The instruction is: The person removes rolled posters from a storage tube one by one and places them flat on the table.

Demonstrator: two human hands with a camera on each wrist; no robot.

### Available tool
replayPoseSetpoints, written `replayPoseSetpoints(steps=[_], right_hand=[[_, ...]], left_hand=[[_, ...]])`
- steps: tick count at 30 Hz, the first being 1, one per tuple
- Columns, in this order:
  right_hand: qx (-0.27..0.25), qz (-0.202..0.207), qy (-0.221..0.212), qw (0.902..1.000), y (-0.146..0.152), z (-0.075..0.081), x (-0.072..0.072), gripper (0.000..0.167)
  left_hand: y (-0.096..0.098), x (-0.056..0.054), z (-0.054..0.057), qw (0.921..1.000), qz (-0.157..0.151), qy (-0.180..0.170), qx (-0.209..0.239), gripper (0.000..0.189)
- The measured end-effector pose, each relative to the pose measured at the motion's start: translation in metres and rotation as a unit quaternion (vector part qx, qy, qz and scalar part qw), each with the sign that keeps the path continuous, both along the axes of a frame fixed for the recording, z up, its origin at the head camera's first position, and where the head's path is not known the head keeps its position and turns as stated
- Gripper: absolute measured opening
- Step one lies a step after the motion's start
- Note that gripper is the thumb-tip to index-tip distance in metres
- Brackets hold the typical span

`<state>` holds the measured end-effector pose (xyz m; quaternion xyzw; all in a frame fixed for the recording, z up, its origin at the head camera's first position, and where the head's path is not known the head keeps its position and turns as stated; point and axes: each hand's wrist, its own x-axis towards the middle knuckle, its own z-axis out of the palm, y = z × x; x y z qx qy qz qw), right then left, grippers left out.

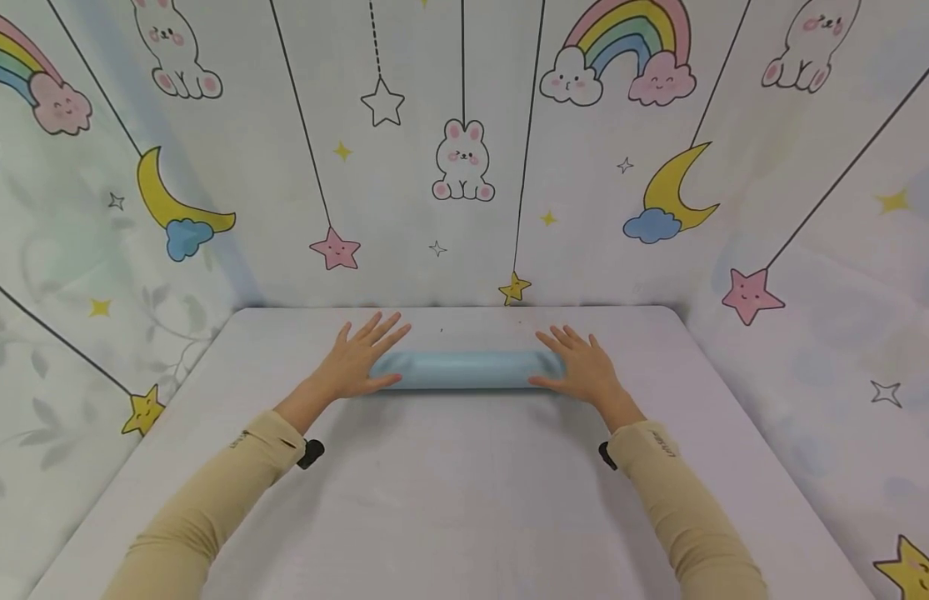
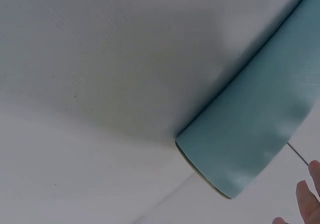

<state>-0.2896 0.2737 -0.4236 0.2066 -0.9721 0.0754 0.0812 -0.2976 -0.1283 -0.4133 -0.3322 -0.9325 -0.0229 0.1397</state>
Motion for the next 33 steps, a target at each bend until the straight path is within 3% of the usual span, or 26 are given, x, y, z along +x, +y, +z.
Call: replayPoseSetpoints(steps=[6, 17, 25, 33], right_hand=[[-0.013, -0.001, -0.001, 0.9999, 0.002, -0.006, -0.005, 0.089], [0.007, -0.006, 0.015, 0.9998, 0.0, -0.019, -0.012, 0.085], [-0.005, -0.018, 0.006, 0.9998, 0.005, -0.03, -0.013, 0.083], [-0.024, -0.014, 0.02, 0.9994, 0.007, -0.043, -0.014, 0.082]], left_hand=[[0.001, -0.003, -0.006, 1.0, 0.003, -0.005, 0.001, 0.08], [0.003, -0.008, -0.021, 0.9996, 0.003, -0.025, 0.017, 0.08], [0.005, -0.013, -0.04, 0.9997, -0.006, -0.021, 0.009, 0.078], [0.005, -0.014, -0.053, 0.9981, 0.017, -0.051, 0.028, 0.075]])
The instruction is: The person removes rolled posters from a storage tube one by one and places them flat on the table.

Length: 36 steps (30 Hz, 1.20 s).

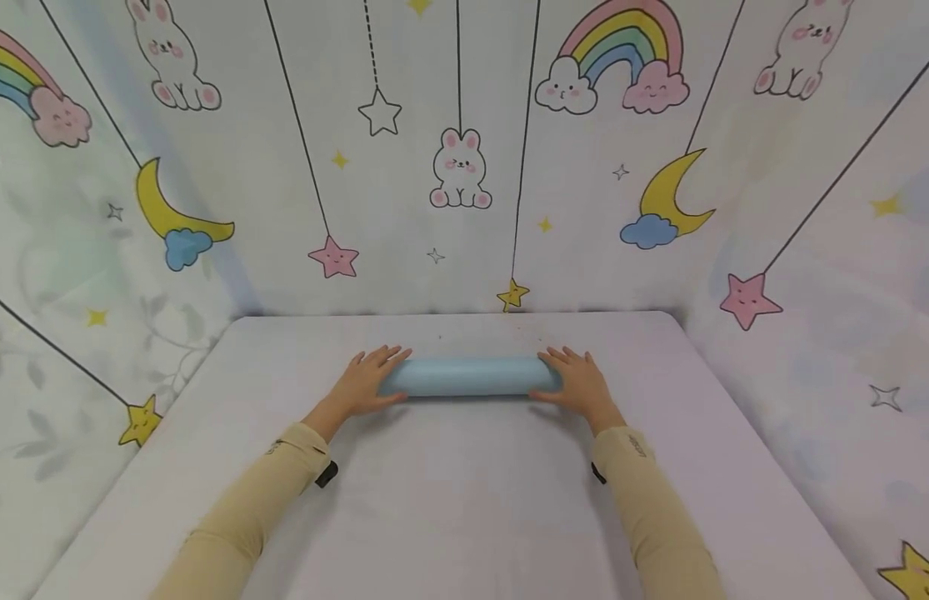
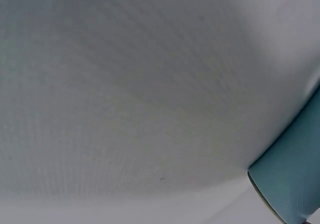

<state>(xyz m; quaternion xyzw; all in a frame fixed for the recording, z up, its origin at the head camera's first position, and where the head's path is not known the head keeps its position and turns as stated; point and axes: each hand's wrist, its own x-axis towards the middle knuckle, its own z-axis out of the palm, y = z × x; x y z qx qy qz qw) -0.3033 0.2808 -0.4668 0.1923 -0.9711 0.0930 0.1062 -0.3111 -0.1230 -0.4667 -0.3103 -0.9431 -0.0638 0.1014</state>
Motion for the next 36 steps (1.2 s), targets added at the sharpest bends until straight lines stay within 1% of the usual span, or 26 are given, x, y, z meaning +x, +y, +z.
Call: replayPoseSetpoints(steps=[2, 5, 9, 13, 17, 21, 24, 28, 34, 36], right_hand=[[0.001, -0.001, 0.003, 1.0, 0.0, -0.002, -0.001, 0.082], [0.006, 0.0, 0.009, 0.9999, 0.0, -0.004, -0.002, 0.082], [0.006, 0.002, 0.02, 0.9998, 0.001, -0.002, -0.003, 0.079], [-0.006, 0.005, 0.022, 0.9997, 0.001, -0.001, -0.002, 0.076], [-0.021, 0.002, 0.023, 0.9995, 0.001, -0.002, 0.0, 0.074], [-0.024, -0.003, 0.013, 0.9996, -0.001, -0.003, -0.002, 0.074], [-0.028, -0.005, 0.003, 0.9996, -0.004, -0.002, -0.003, 0.074], [-0.035, -0.01, -0.003, 0.9993, -0.005, 0.001, -0.001, 0.072], [-0.035, -0.004, -0.004, 0.9994, -0.008, 0.007, 0.0, 0.069], [-0.033, 0.001, -0.004, 0.9994, -0.01, 0.008, -0.001, 0.069]], left_hand=[[-0.001, -0.001, -0.003, 0.9999, 0.009, -0.013, -0.001, 0.074], [-0.001, -0.002, -0.007, 0.9997, 0.016, -0.02, 0.005, 0.073], [0.001, -0.004, -0.009, 0.9996, 0.016, -0.009, 0.024, 0.071], [0.002, -0.004, -0.011, 0.9993, 0.013, 0.007, 0.035, 0.069], [0.003, -0.004, -0.013, 0.9993, 0.014, 0.006, 0.034, 0.068], [0.001, -0.002, -0.012, 0.999, 0.024, 0.004, 0.039, 0.068], [0.0, -0.001, -0.012, 0.9987, 0.028, 0.004, 0.043, 0.067], [0.003, -0.003, -0.009, 0.999, 0.024, 0.0, 0.038, 0.066], [0.003, 0.0, -0.006, 0.999, 0.029, -0.007, 0.034, 0.066], [0.002, 0.003, -0.005, 0.9986, 0.032, -0.005, 0.043, 0.066]])
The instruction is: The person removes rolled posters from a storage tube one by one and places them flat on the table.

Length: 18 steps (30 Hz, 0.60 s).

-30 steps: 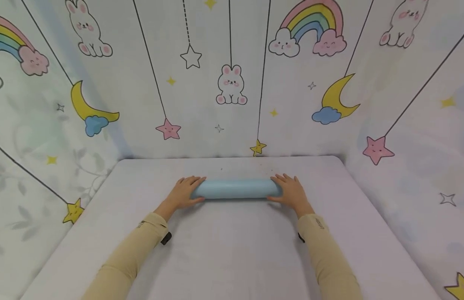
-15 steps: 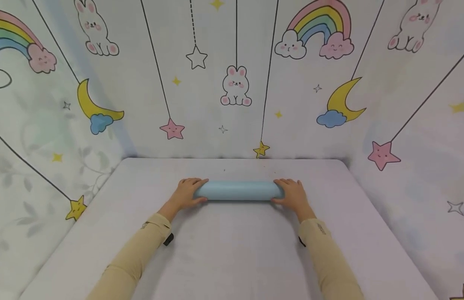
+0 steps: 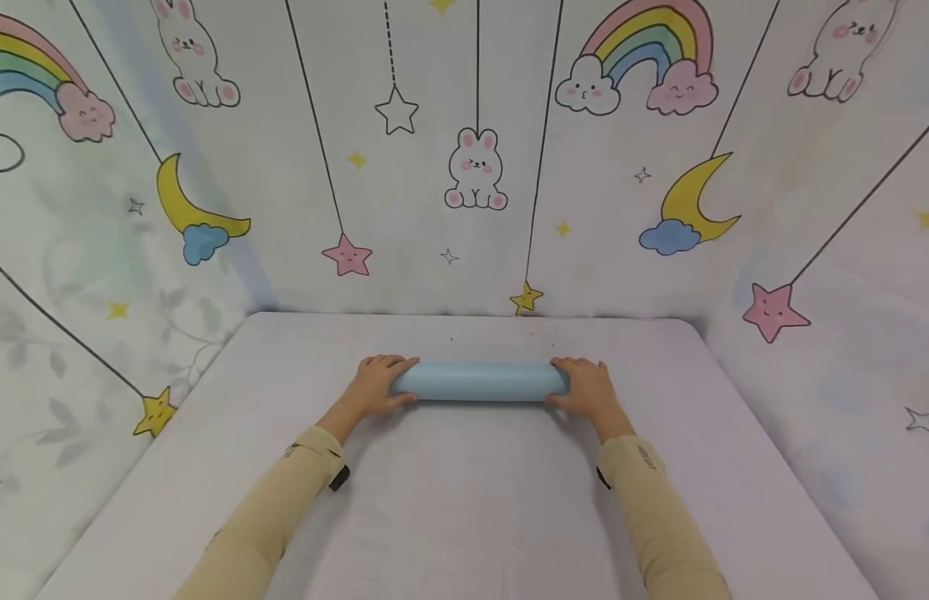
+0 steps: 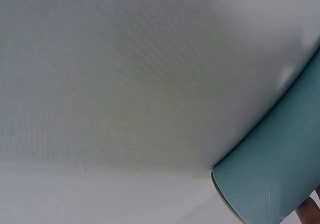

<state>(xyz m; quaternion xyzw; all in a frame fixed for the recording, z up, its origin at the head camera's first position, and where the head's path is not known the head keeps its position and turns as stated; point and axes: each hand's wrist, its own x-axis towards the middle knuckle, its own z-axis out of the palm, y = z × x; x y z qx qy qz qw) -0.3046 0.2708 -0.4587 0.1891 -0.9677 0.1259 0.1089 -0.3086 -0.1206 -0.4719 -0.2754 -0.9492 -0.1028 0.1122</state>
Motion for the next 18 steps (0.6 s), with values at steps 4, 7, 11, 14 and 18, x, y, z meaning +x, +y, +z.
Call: replayPoseSetpoints(steps=[4, 7, 11, 14, 18], right_hand=[[0.01, -0.001, -0.006, 0.9999, 0.001, 0.001, 0.0, 0.069], [0.021, -0.005, -0.011, 0.9997, 0.003, 0.0, 0.0, 0.069], [0.027, -0.001, -0.01, 0.9996, 0.006, -0.001, 0.006, 0.069], [0.028, 0.004, -0.008, 0.9996, 0.007, 0.001, 0.011, 0.069], [0.027, 0.005, -0.005, 0.9996, 0.007, 0.004, 0.015, 0.069]], left_hand=[[0.002, 0.002, -0.002, 1.0, 0.002, 0.006, 0.007, 0.066], [0.001, 0.002, -0.005, 0.9999, -0.004, 0.009, -0.001, 0.067], [0.002, 0.007, -0.008, 0.9999, -0.008, 0.012, -0.005, 0.068], [0.003, 0.011, -0.009, 0.9998, -0.005, 0.017, -0.008, 0.069], [0.004, 0.013, -0.009, 0.9997, -0.005, 0.024, -0.009, 0.068]])
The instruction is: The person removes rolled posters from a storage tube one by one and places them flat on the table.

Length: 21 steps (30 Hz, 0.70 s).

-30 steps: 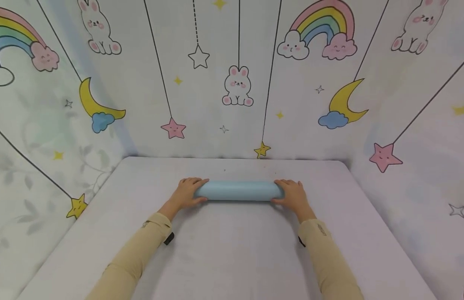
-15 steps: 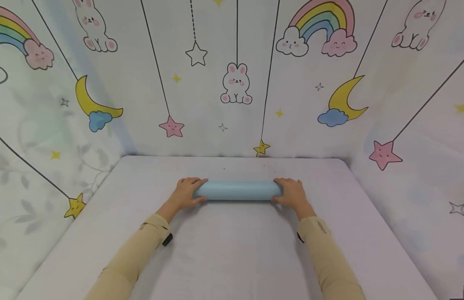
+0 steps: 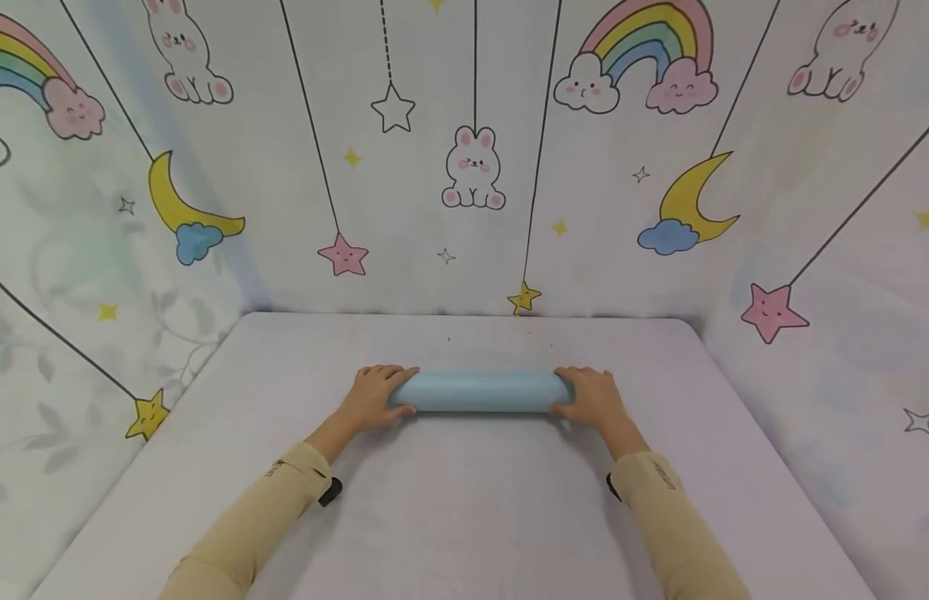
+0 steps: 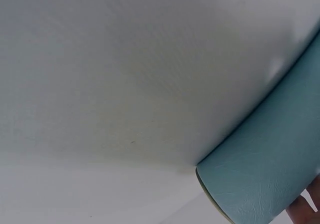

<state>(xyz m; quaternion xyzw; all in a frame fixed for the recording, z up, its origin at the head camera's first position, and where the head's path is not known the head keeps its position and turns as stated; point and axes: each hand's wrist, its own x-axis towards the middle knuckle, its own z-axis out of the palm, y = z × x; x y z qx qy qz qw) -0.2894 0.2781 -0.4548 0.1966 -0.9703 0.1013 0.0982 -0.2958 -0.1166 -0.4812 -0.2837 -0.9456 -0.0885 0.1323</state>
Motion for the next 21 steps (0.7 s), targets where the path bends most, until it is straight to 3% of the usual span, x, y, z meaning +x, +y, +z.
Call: replayPoseSetpoints(steps=[9, 21], right_hand=[[-0.002, -0.01, 0.002, 0.9999, 0.01, -0.004, 0.013, 0.07], [-0.016, -0.004, 0.008, 0.9998, 0.027, 0.001, 0.032, 0.069]], left_hand=[[0.01, 0.013, 0.003, 0.9998, -0.001, -0.019, 0.007, 0.068], [0.029, 0.027, 0.008, 0.9999, -0.003, -0.015, 0.003, 0.068]])
